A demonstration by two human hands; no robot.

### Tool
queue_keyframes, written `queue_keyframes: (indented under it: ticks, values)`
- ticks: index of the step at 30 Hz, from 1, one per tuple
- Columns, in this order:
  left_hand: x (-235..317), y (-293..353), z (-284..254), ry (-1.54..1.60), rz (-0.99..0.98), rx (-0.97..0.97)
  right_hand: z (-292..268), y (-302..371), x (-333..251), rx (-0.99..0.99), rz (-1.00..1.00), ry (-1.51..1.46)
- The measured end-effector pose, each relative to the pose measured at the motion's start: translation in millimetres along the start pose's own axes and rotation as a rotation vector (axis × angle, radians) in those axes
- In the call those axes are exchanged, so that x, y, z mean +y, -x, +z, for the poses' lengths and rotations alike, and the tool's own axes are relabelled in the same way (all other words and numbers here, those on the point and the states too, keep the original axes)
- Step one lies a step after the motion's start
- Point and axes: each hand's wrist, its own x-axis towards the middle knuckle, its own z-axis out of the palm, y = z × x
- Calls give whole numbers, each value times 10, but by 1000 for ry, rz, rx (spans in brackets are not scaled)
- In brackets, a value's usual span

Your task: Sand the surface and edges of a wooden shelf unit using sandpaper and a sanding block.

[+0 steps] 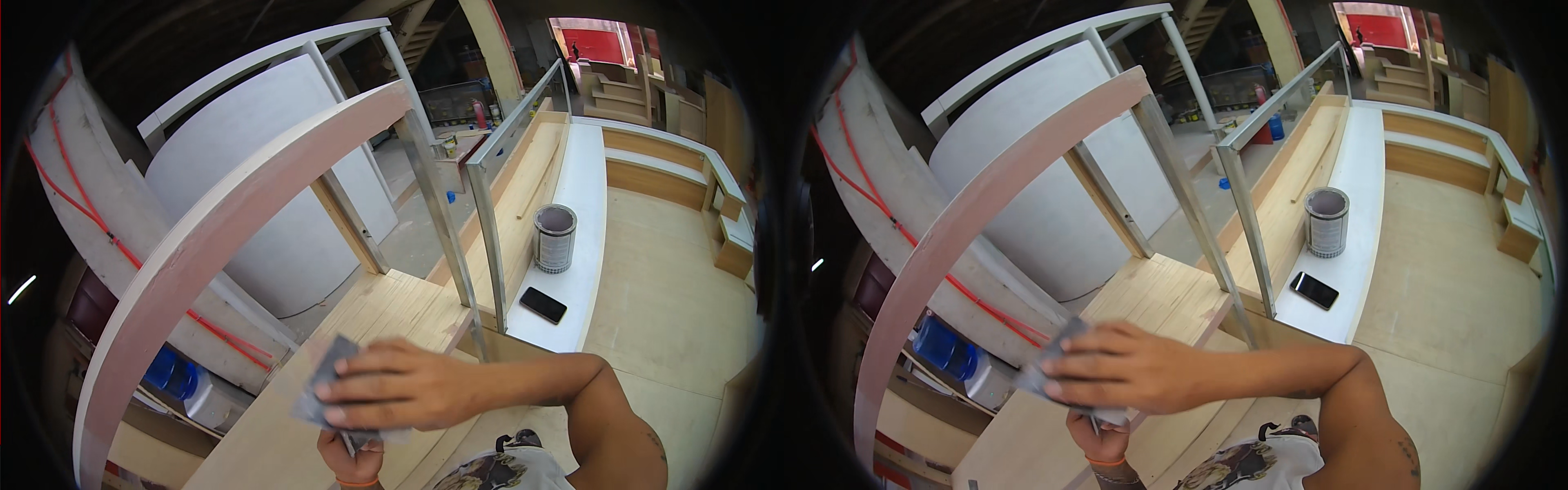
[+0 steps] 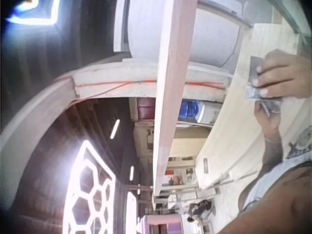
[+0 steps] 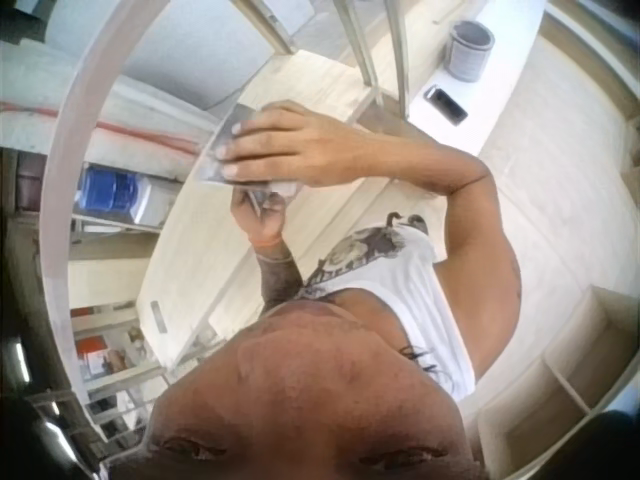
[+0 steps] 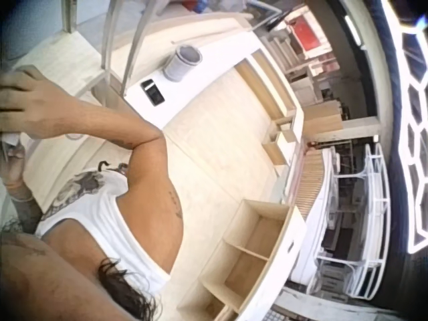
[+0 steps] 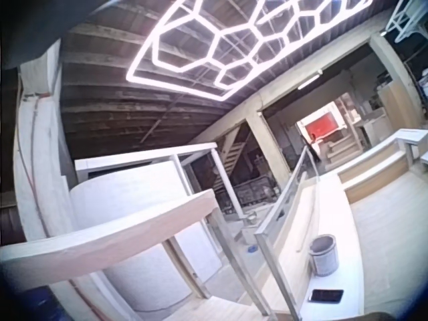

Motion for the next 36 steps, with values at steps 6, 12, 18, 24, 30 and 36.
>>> queue_keyframes:
  ticks: [6,12,18,24,30,36]
  values:
    - [358,214,272,-28,86,-213,113,849,296,-367,216,54]
    - [309,220,195,-260,340,150,-650,83,1033,454,360,618]
    - [-196,81,158,-289,198,370,-700,-410,1438,662,444,804]
    - [-191,158,130,-313,261,487,-289,-652,1038,596,435,716]
    - [-168,69,180,-241,272,396,-30,-655,560,374,360,588]
    - [-75,51,120,-144,316,290,237,-127,191,112,-43,-45]
